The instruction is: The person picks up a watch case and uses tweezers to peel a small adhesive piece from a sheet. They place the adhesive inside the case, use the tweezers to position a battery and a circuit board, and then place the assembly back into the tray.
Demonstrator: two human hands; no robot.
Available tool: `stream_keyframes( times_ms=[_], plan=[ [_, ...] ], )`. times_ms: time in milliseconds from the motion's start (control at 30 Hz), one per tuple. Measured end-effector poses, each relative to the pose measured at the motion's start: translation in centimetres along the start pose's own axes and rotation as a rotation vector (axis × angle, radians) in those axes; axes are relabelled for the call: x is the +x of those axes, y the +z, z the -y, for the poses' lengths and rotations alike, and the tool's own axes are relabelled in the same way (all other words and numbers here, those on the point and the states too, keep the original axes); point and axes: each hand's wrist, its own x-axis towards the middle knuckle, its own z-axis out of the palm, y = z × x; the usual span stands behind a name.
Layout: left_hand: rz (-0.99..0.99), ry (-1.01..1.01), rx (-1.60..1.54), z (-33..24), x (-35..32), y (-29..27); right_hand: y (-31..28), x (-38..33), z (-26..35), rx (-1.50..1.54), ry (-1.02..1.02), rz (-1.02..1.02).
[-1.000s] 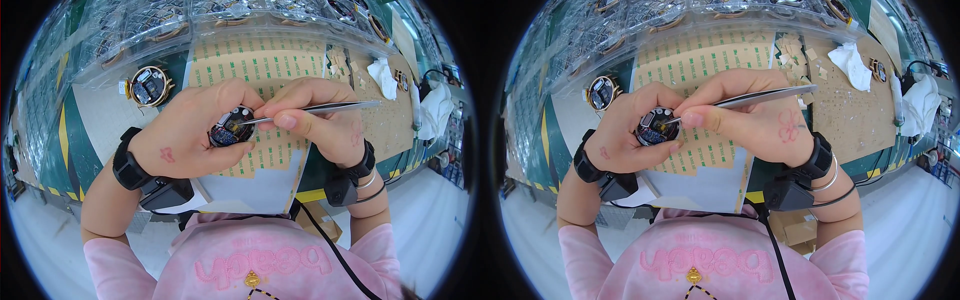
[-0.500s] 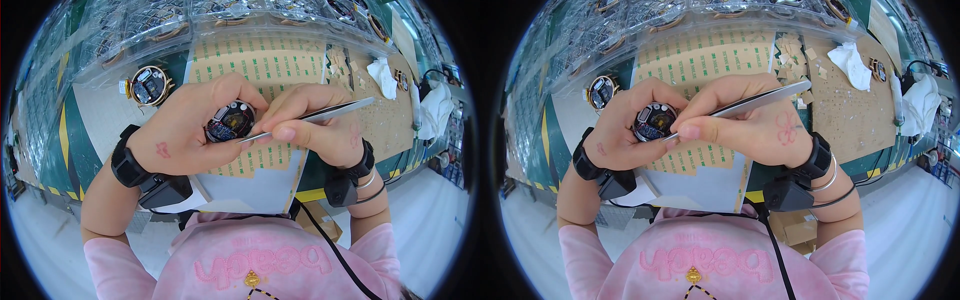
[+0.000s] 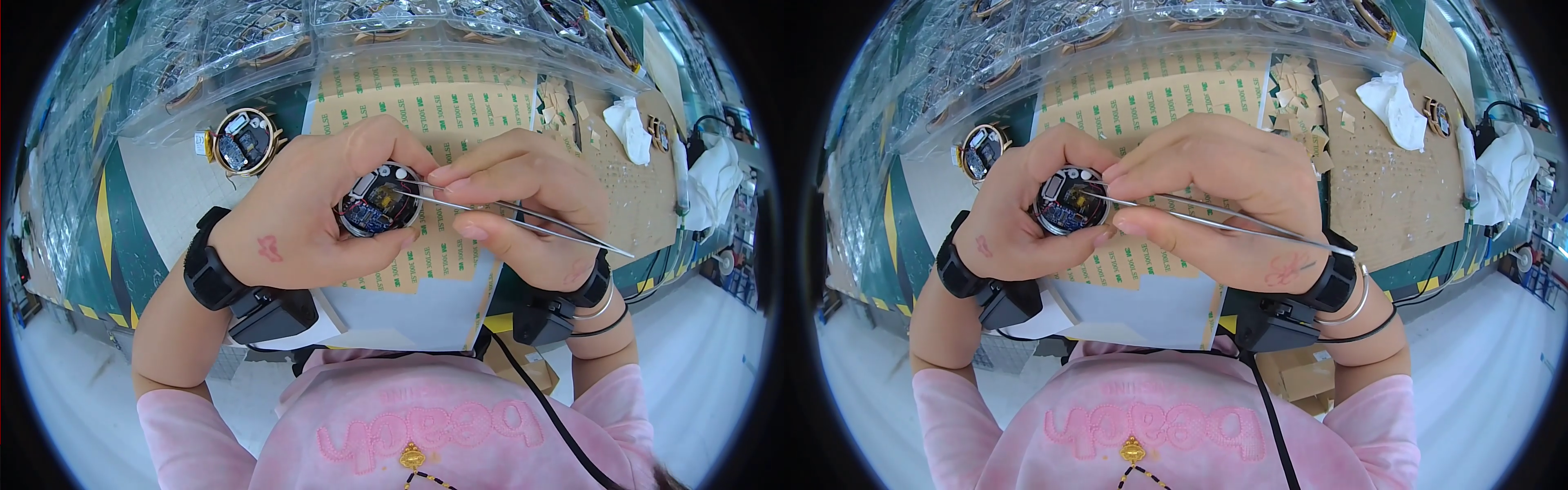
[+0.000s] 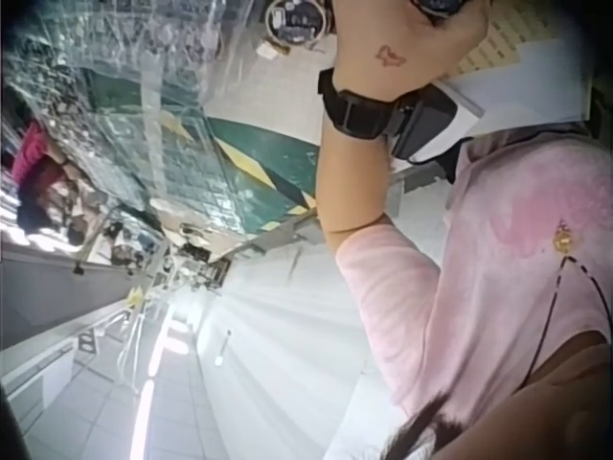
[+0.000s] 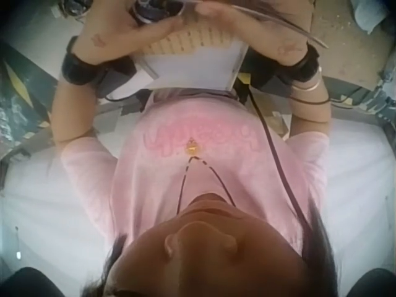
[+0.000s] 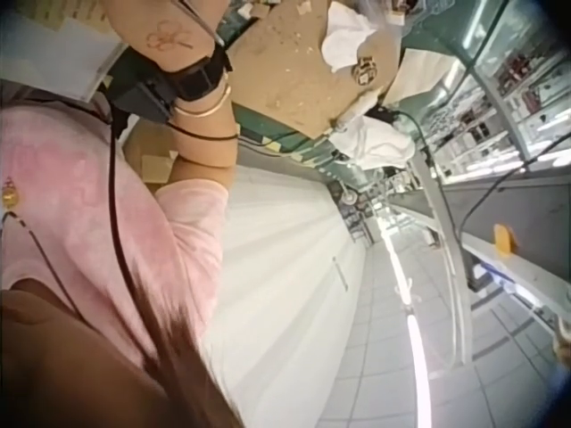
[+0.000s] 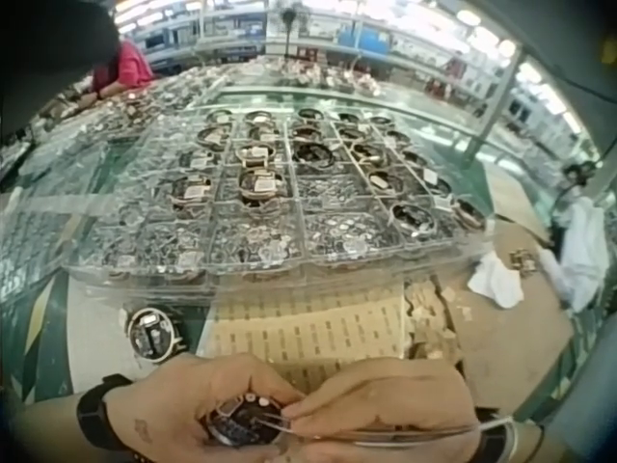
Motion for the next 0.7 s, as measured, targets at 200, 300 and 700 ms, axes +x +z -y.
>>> stream_keyframes(
  times_ms=[200, 300, 700],
  plan=[
    [0.031, 0.035, 0.040, 0.4, 0.0, 0.1, 0.2, -0.1, -0.6, 0.064, 0.025, 0.017],
    [0.041, 0.044, 0.092, -0.1, 0.0, 0.0, 0.0, -0.1, -0.6, 0.156, 0.114, 0.040],
    [0.141, 0.006, 0.027, -0.5, 0.2, 0.1, -1.0, 0.1, 0.4, 0.465, 0.511, 0.081]
  ],
)
